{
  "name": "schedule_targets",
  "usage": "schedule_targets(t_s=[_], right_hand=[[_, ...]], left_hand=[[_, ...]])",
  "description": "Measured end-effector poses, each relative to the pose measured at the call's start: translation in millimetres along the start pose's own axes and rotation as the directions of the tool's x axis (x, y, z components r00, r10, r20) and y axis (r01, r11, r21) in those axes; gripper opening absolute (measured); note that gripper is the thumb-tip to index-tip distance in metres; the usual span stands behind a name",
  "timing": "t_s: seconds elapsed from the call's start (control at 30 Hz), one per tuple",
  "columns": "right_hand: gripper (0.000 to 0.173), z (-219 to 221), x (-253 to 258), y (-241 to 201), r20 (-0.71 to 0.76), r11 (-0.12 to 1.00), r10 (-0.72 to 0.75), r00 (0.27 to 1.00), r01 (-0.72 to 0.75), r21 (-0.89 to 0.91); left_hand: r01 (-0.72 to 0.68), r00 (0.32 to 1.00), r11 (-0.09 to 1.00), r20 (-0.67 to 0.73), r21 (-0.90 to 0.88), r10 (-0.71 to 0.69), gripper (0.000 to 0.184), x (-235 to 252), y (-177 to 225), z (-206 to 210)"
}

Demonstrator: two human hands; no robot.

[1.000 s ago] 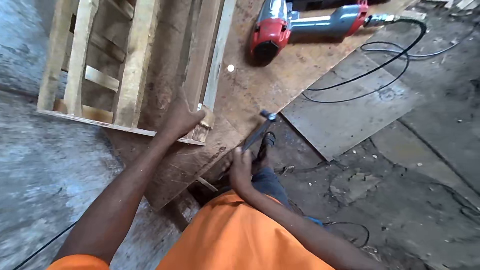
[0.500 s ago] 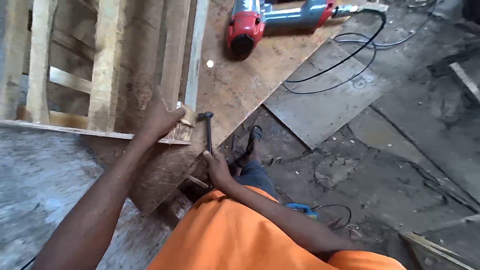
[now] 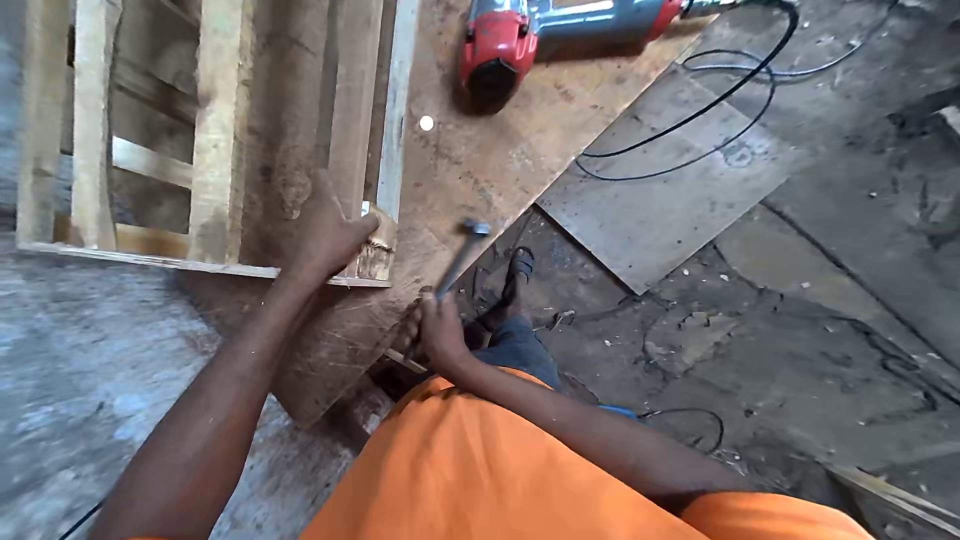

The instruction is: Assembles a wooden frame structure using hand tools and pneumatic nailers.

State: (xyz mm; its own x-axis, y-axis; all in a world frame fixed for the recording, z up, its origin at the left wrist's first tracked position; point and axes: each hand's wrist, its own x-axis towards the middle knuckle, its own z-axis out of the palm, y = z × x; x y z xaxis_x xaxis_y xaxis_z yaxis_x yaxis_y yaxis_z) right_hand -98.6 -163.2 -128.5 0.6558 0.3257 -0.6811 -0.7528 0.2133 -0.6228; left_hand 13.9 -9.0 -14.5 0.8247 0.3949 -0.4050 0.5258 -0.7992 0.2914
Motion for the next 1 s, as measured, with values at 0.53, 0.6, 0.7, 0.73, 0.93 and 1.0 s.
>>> schedule_targets(t_s=[0.53, 0.6, 0.7, 0.73, 0.93, 1.0], right_hand=[[0.026, 6.8, -9.0, 1.3, 0.023, 0.994, 0.078, 0.997, -0.076, -0.084], [0.028, 8.6, -12.6, 3.2, 0.114, 0.984, 0.105, 0.988, -0.087, -0.154], [0.028, 1.7, -16.2, 1.8, 0.221, 0.955, 0.184, 0.958, -0.121, -0.27], [0.027, -0.1, -15.0, 0.6, 0.186, 0.971, 0.147, 0.972, -0.106, -0.216], [0.023, -3.1, -11.5, -7.9, -0.017, 0.991, -0.017, 1.0, 0.019, 0.131], [0.022, -4.7, -14.2, -4.8, 0.013, 0.993, -0.026, 1.0, 0.024, 0.119]], left_hand=[[-0.004, 1.0, 1.0, 0.014, 0.006, 0.004, 0.087, 2.1, 0.5, -1.8], [0.002, 1.0, 1.0, 0.015, 0.013, -0.002, 0.089, 1.5, -1.2, -1.6], [-0.006, 1.0, 1.0, 0.009, 0.009, 0.006, 0.089, 2.1, -0.2, -1.7], [-0.004, 1.0, 1.0, 0.007, 0.012, 0.004, 0.089, 2.7, 0.4, -2.1], [0.022, 1.0, 0.999, -0.017, 0.044, -0.021, 0.091, 0.6, 2.3, 0.1], [0.017, 1.0, 0.998, -0.019, 0.053, -0.016, 0.092, 0.7, 3.4, 0.1]])
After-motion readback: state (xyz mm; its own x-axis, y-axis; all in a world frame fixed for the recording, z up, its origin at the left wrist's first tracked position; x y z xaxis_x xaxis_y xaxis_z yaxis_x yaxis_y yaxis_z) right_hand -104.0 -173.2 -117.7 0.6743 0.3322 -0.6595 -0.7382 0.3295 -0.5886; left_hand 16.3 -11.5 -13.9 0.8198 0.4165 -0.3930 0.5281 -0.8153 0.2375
